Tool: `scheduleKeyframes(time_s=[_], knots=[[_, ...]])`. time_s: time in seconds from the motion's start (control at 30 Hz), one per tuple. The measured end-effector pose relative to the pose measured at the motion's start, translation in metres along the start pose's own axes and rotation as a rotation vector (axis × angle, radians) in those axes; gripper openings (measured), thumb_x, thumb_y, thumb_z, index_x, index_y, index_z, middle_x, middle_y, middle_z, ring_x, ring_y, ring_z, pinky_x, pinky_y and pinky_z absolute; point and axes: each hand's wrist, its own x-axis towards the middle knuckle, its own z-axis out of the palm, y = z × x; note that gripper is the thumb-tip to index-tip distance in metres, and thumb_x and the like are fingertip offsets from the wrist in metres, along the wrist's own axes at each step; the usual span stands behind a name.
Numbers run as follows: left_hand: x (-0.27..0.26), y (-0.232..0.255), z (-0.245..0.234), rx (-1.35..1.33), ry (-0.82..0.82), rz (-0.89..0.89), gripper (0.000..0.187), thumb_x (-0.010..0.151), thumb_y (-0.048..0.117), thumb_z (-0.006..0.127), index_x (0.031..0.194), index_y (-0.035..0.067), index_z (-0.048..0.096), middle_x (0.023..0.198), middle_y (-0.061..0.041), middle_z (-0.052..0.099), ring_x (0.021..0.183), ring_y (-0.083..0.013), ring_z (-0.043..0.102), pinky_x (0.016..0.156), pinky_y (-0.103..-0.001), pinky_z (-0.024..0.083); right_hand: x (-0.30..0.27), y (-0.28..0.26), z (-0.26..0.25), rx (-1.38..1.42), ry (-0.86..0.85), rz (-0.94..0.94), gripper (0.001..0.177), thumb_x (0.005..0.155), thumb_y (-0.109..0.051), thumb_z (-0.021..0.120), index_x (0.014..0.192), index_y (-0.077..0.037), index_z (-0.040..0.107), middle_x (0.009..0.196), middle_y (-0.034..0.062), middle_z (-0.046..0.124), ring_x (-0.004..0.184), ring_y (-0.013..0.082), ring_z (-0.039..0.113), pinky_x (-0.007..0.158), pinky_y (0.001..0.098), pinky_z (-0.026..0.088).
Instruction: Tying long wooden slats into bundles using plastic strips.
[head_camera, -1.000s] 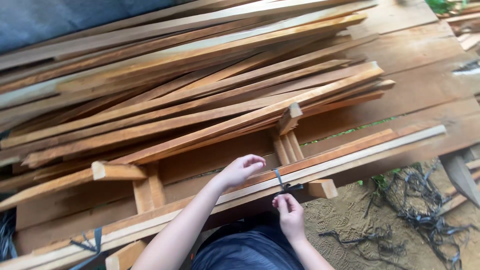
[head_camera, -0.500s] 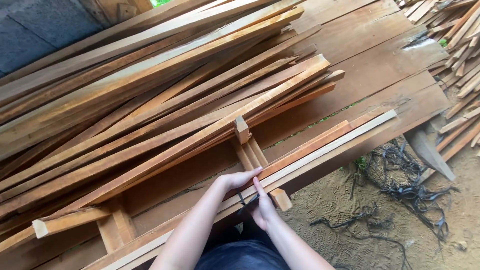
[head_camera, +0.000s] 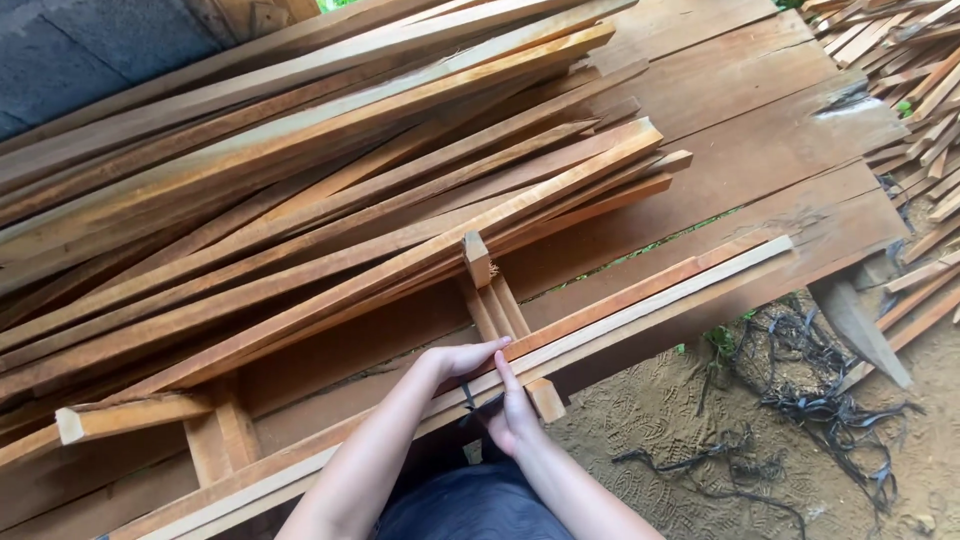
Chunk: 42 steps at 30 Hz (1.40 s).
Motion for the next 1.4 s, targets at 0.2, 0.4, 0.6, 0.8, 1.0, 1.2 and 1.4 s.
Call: scheduleKeyframes(time_s=[0.2,0.4,0.6,0.8,1.0,1.2,1.4], knots=[[0.007,-0.005,0.001,-0.013,0.058,-0.014,0.098,0.083,0.079,0.037,0.152,0.010,0.050,0.158,-0.013,0.048,0.143,-0.0319,0.051,0.120,-0.047,0.036,0.001,0.000,-0.010,-0.056,-0.068,-0.021,0.089,0.080,-0.053,0.059,0.154,-0.005,0.044,0.156,0.0217,0.050,0.138,0.0327,0.049,0.113,0.0471,0.036],[-0.009,0.006,-0.003,-0.081,0.026,-0.117,0.102,0.082,0.081,0.040,0.155,0.010,0.046,0.160,-0.017,0.045,0.142,-0.0362,0.050,0.119,-0.048,0.037,-0.003,-0.001,-0.014,-0.101,-0.082,-0.003,0.087,0.085,-0.057,0.052,0.151,0.000,0.046,0.151,0.0288,0.052,0.131,0.0355,0.053,0.111,0.0470,0.038],[0.019,-0.015,-0.010,-0.088,-0.032,-0.124,0.096,0.084,0.079,0.040,0.153,0.014,0.051,0.159,-0.010,0.048,0.141,-0.0320,0.053,0.120,-0.049,0.037,0.014,0.006,-0.025,-0.095,-0.059,-0.014,0.097,0.078,-0.058,0.060,0.153,0.000,0.041,0.156,0.0253,0.048,0.139,0.0352,0.047,0.117,0.0487,0.033],[0.013,-0.019,-0.009,-0.032,-0.015,-0.118,0.098,0.082,0.080,0.036,0.153,0.015,0.050,0.158,-0.010,0.050,0.137,-0.0331,0.056,0.116,-0.051,0.041,0.022,0.013,-0.030,-0.092,-0.075,-0.035,0.094,0.078,-0.060,0.056,0.153,-0.005,0.045,0.156,0.0225,0.050,0.138,0.0337,0.049,0.114,0.0472,0.037],[0.014,-0.024,-0.008,-0.063,0.013,-0.116,0.099,0.081,0.080,0.039,0.152,0.014,0.052,0.157,-0.014,0.050,0.136,-0.0366,0.056,0.115,-0.055,0.039,0.025,0.013,-0.032,-0.113,-0.081,-0.026,0.087,0.082,-0.059,0.052,0.151,-0.005,0.049,0.154,0.0189,0.055,0.133,0.0302,0.053,0.109,0.0445,0.039],[-0.018,-0.027,-0.010,-0.101,0.030,-0.119,0.089,0.087,0.075,0.040,0.153,0.016,0.051,0.161,-0.010,0.046,0.143,-0.0332,0.049,0.119,-0.050,0.034,0.015,0.014,-0.028,-0.161,-0.016,-0.046,0.101,0.076,-0.066,0.051,0.154,-0.003,0.043,0.158,0.0238,0.049,0.142,0.0370,0.046,0.116,0.0524,0.031],[-0.078,-0.069,-0.019,0.087,0.132,-0.115,0.094,0.088,0.080,0.024,0.143,0.014,0.062,0.154,-0.011,0.053,0.140,-0.0358,0.053,0.116,-0.054,0.038,0.009,0.052,-0.042,-0.239,-0.048,-0.026,0.088,0.093,-0.065,0.033,0.146,0.004,0.048,0.142,0.0230,0.054,0.122,0.0365,0.053,0.111,0.0512,0.036]])
